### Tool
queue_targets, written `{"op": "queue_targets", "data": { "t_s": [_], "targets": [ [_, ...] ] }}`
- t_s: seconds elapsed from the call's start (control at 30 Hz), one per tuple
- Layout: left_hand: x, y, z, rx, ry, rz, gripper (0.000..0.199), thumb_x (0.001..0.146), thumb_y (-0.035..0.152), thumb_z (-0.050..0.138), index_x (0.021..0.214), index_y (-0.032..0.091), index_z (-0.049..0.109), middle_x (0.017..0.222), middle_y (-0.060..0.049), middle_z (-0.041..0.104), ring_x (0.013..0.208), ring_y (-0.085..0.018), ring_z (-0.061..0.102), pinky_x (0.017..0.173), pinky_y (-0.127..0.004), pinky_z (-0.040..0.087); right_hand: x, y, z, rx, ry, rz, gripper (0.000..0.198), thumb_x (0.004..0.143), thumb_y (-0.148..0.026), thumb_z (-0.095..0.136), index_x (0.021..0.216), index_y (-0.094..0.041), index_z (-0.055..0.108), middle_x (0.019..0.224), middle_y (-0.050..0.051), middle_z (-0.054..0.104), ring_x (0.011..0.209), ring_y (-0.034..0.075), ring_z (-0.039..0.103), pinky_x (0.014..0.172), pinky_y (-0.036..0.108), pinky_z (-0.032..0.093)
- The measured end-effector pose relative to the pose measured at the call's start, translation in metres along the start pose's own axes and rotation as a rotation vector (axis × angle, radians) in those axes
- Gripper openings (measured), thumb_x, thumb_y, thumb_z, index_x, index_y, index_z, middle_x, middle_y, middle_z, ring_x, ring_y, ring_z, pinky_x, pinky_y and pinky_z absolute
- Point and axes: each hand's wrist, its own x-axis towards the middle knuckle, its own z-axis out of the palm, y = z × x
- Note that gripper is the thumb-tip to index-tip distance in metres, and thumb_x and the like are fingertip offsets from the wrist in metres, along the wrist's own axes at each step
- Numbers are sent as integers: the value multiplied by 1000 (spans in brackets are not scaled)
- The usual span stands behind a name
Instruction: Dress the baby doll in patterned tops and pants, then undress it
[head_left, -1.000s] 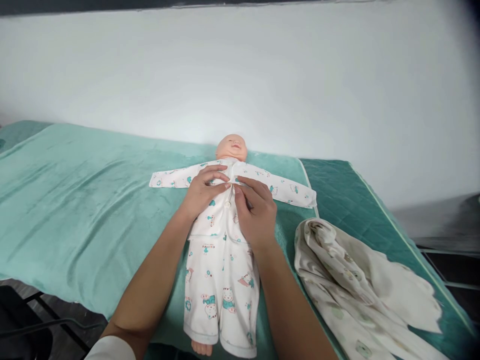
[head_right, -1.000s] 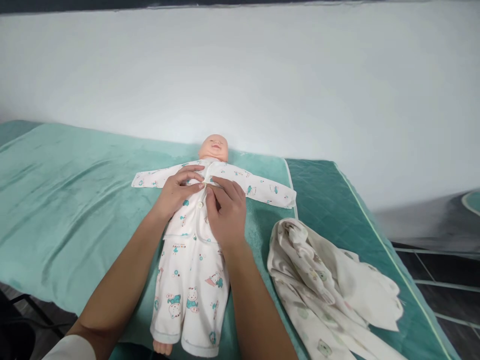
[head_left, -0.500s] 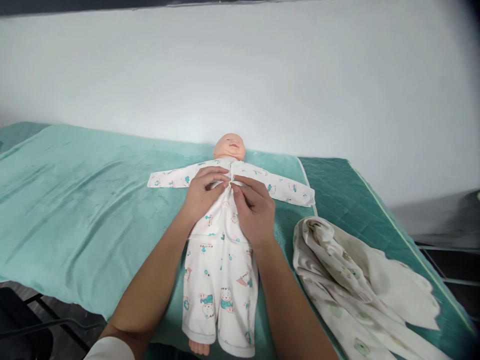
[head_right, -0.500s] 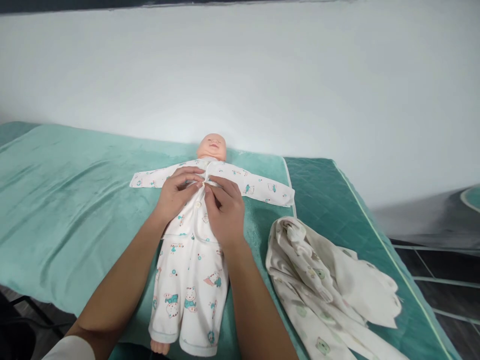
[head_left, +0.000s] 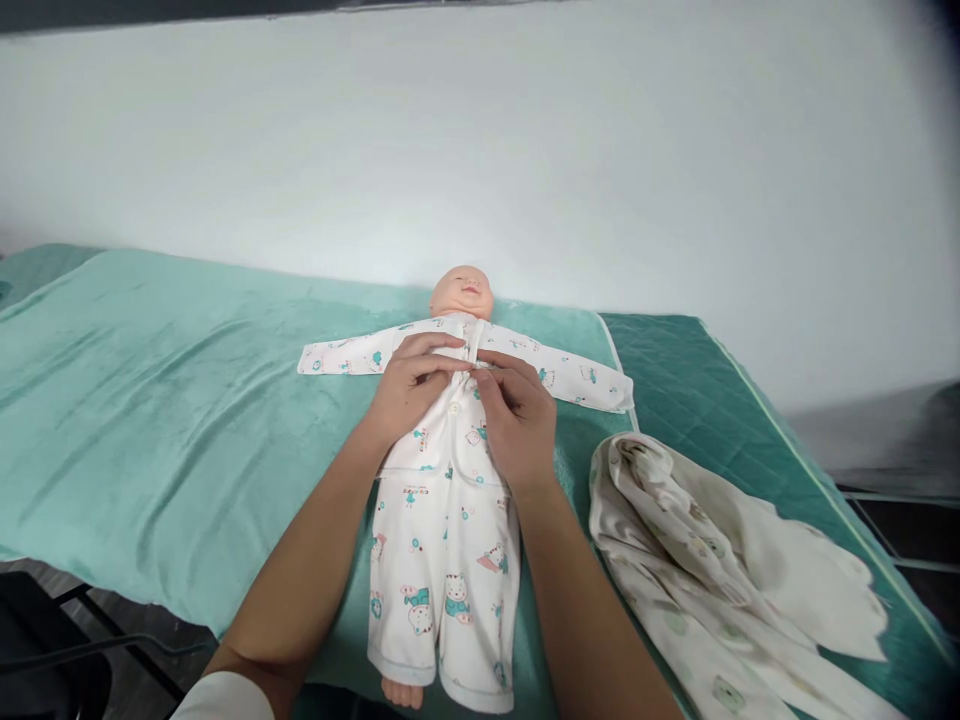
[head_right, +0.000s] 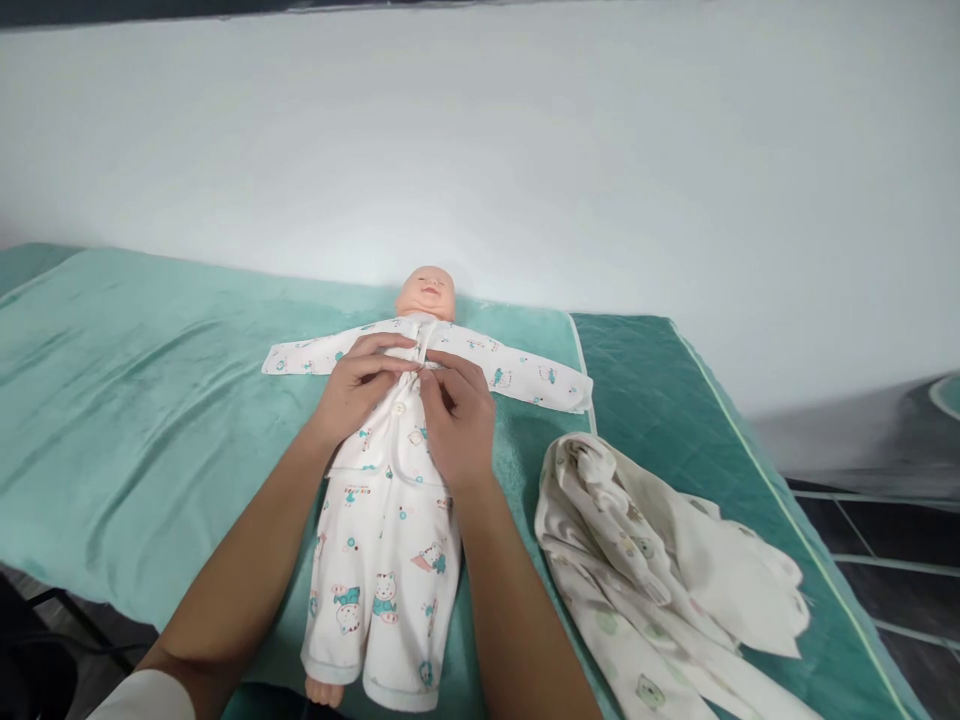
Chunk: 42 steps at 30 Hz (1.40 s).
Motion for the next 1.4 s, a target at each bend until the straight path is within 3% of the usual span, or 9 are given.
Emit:
{"op": "queue_targets", "data": {
  "t_s": [0.17,0.33,0.4,0.5,0.67,1.4],
  "targets": [
    [0,-1,-2,32,-46,29,33,90,13,53,96,29,80,127,-4,69,128,-21,55,117,-43,38,1,1,0,56,-1,43,21,94,-28,60,76,-23,68,109,6,73,110,23,66,97,44,49],
    [-2,4,-7,-50,-46,-115,21,90,22,60,102,29,76,133,-4,65,132,-24,53,110,-42,44,3,1,-4,101,-29,74,21,95,-32,60,77,-24,68,115,6,72,111,24,65,98,44,49],
    [-2,6,-12,-91,-62,-160,13,89,26,64,96,26,74,136,-5,63,132,-26,53,105,-42,47,4,0,-8,98,-65,58,23,95,-33,60,76,-24,68,117,6,71,113,24,64,99,44,48],
    [-2,9,-22,-99,-189,-166,11,88,32,67,85,24,73,143,-6,58,138,-28,48,100,-41,50,5,-2,-12,64,-188,12,24,94,-32,61,73,-23,67,122,6,70,120,24,61,105,46,45],
    [-2,12,-38,-122,-425,-185,13,86,38,70,86,26,77,158,-3,43,152,-33,28,89,-38,58,6,0,-14,-6,-279,-56,19,92,-30,64,74,-24,68,131,5,65,122,25,58,107,50,44],
    [-3,16,-33,-49,-414,-151,8,81,19,68,76,23,73,158,1,42,153,-30,26,108,-46,48,6,4,-15,7,-341,-93,17,91,-25,65,75,-24,70,135,6,60,130,27,52,112,53,39]
  ]
}}
